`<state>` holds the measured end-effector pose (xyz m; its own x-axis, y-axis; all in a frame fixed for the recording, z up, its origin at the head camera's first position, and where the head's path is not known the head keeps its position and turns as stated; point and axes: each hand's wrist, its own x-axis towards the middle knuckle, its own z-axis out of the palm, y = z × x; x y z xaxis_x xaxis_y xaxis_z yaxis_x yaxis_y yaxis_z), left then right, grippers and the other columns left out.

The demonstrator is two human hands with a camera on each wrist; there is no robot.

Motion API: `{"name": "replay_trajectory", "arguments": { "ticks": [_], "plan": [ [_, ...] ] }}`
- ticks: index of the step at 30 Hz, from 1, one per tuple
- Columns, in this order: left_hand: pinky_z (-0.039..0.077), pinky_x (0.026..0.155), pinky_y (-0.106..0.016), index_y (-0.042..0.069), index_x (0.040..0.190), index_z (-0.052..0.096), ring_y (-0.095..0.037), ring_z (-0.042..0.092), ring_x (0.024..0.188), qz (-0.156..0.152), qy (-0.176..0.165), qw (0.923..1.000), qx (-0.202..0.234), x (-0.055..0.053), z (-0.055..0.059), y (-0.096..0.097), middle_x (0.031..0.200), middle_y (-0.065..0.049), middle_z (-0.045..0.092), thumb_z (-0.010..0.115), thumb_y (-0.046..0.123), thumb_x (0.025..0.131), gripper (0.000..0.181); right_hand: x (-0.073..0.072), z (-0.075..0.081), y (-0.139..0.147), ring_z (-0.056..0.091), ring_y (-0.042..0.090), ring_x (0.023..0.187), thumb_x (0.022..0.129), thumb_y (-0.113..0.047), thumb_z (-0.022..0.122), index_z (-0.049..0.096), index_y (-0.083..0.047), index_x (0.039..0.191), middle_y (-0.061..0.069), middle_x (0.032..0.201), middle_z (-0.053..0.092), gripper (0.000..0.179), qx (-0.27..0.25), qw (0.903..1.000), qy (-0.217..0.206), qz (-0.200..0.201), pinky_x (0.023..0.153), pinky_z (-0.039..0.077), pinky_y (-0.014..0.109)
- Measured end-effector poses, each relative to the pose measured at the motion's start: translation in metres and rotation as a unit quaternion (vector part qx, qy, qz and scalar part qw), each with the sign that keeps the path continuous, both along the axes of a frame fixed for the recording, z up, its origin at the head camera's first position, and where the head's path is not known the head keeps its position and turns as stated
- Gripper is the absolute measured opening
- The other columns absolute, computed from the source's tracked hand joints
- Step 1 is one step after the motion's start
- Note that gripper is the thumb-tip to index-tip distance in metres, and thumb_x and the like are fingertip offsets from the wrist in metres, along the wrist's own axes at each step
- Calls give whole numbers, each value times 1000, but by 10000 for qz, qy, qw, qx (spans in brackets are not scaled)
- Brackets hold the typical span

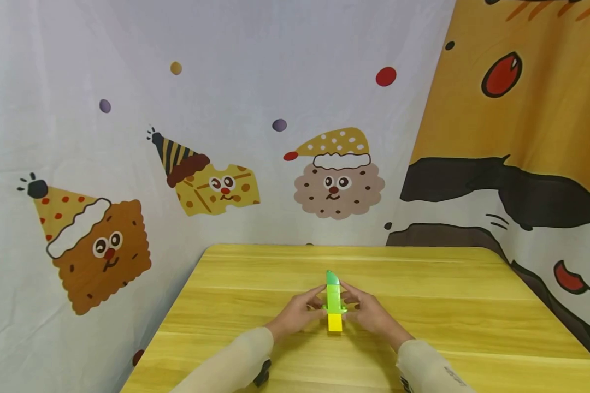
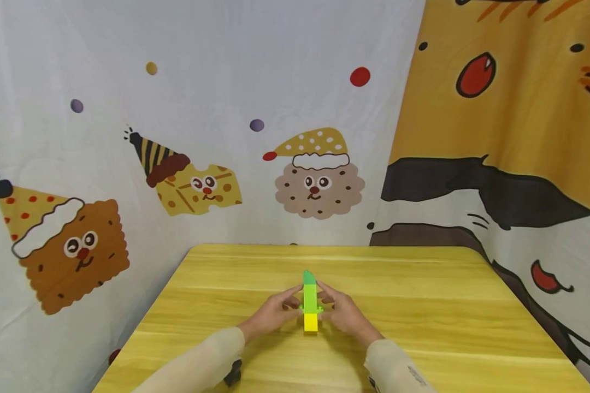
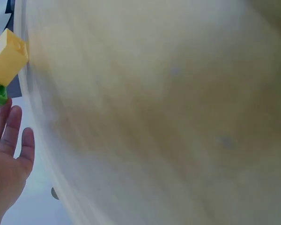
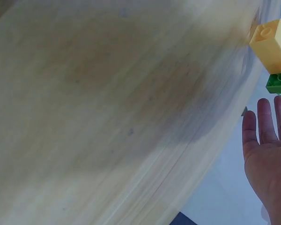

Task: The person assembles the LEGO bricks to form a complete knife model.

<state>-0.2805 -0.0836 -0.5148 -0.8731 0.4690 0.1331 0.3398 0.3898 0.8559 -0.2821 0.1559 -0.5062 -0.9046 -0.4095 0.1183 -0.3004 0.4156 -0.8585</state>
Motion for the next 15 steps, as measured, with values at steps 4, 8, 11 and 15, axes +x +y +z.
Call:
{"name": "replay_trajectory", "arguments": {
  "ticks": [4, 8, 11, 15],
  "plan": [
    [49, 93, -39, 30, 154, 37, -13, 57, 109, 39, -198, 9996, -197, -3, -1, 0, 114, 7, 62, 74, 24, 92, 72, -2, -2, 1, 56, 37, 119, 86, -1, 75, 32, -19, 156, 11, 128, 61, 84, 157, 9999, -2, 10, 99, 43, 59],
    [49, 95, -40, 28, 153, 39, -11, 56, 110, 37, -251, 9989, -384, -6, -1, 2, 116, 7, 62, 77, 24, 90, 74, -3, -1, 3, 56, 35, 117, 86, -7, 77, 35, -17, 155, 10, 123, 62, 82, 290, 9995, -100, 19, 97, 45, 57],
    [47, 98, -42, 24, 152, 42, -14, 56, 112, -12, -266, 9984, -503, -7, 0, 3, 120, 5, 63, 77, 24, 89, 72, -4, -1, 5, 56, 34, 114, 86, -12, 77, 37, -11, 154, 12, 118, 61, 79, 363, 9990, -245, 103, 98, 43, 58],
    [45, 101, -43, 16, 148, 48, -17, 57, 115, -143, -188, 9970, -742, -9, -1, 5, 126, -1, 63, 79, 23, 87, 68, -5, -4, 7, 56, 36, 115, 87, -16, 78, 37, -2, 152, 14, 118, 60, 78, 480, 9971, -560, 198, 101, 40, 60]
  ]
}}
